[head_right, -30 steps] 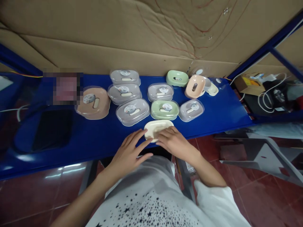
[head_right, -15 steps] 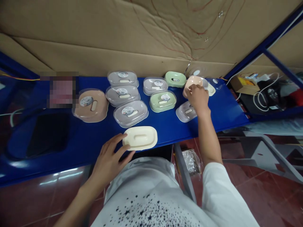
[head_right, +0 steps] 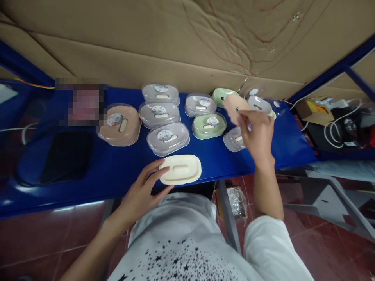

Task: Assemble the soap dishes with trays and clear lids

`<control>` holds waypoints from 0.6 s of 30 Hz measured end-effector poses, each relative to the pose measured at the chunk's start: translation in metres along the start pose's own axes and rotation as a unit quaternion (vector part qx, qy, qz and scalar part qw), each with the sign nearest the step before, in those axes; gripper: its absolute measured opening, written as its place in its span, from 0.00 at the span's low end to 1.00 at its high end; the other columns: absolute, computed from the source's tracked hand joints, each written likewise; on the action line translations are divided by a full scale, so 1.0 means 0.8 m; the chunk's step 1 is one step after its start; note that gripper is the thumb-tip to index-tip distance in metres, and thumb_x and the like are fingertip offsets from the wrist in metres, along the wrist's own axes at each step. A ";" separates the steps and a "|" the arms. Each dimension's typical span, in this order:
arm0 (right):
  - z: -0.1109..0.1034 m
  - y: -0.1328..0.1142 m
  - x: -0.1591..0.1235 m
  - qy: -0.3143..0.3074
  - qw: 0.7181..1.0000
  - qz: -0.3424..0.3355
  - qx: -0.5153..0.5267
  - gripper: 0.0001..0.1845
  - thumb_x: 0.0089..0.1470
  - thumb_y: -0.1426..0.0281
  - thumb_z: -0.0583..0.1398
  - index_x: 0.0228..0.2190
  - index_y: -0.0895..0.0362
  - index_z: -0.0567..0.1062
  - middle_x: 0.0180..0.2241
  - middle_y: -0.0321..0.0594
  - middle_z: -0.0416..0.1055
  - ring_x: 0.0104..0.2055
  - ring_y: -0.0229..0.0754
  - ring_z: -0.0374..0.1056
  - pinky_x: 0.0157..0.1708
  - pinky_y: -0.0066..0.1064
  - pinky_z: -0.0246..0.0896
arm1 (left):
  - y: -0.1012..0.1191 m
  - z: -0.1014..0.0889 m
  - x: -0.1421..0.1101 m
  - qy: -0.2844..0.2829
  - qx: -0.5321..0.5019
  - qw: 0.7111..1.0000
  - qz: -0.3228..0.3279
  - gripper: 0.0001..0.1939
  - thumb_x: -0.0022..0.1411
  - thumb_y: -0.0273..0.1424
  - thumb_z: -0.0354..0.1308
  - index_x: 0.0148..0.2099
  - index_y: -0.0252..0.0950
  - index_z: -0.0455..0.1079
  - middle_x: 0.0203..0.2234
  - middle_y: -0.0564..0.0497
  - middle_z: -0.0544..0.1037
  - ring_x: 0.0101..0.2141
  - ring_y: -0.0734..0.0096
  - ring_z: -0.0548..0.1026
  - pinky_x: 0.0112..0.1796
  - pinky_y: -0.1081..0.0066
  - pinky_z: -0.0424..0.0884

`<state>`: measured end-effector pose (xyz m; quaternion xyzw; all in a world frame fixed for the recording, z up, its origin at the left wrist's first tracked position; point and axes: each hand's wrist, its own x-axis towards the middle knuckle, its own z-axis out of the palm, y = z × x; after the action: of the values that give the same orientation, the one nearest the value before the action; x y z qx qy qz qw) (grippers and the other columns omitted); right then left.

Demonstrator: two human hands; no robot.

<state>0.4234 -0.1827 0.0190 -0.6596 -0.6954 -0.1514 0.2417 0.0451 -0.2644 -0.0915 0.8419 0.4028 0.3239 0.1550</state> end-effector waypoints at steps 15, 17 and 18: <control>0.017 -0.111 -0.128 -0.231 0.895 -0.280 0.261 0.22 0.72 0.71 0.60 0.64 0.48 0.73 0.57 0.43 0.79 0.64 0.48 0.73 0.71 0.56 0.66 | -0.006 0.002 0.002 0.020 0.014 0.999 0.039 0.23 0.73 0.29 0.65 0.66 0.43 0.68 0.69 0.38 0.69 0.65 0.48 0.74 0.62 0.47 0.77; 0.020 -0.117 -0.130 -0.234 0.895 -0.293 0.243 0.26 0.72 0.76 0.56 0.66 0.46 0.73 0.58 0.42 0.80 0.65 0.48 0.73 0.71 0.55 0.67 | -0.007 0.003 0.000 0.032 0.029 0.998 0.038 0.19 0.72 0.28 0.66 0.62 0.42 0.71 0.68 0.40 0.71 0.65 0.50 0.74 0.63 0.48 0.77; 0.022 -0.119 -0.131 -0.232 0.894 -0.302 0.237 0.28 0.71 0.78 0.55 0.66 0.46 0.73 0.59 0.42 0.80 0.65 0.48 0.73 0.71 0.55 0.68 | -0.007 0.004 -0.001 0.036 0.037 0.998 0.041 0.18 0.72 0.28 0.66 0.61 0.42 0.72 0.68 0.40 0.72 0.65 0.50 0.73 0.63 0.49 0.77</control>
<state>0.3280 -0.2702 -0.0414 -0.3572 -0.9128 0.1096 0.1650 0.0438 -0.2616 -0.0969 0.8508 0.3850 0.3447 0.0959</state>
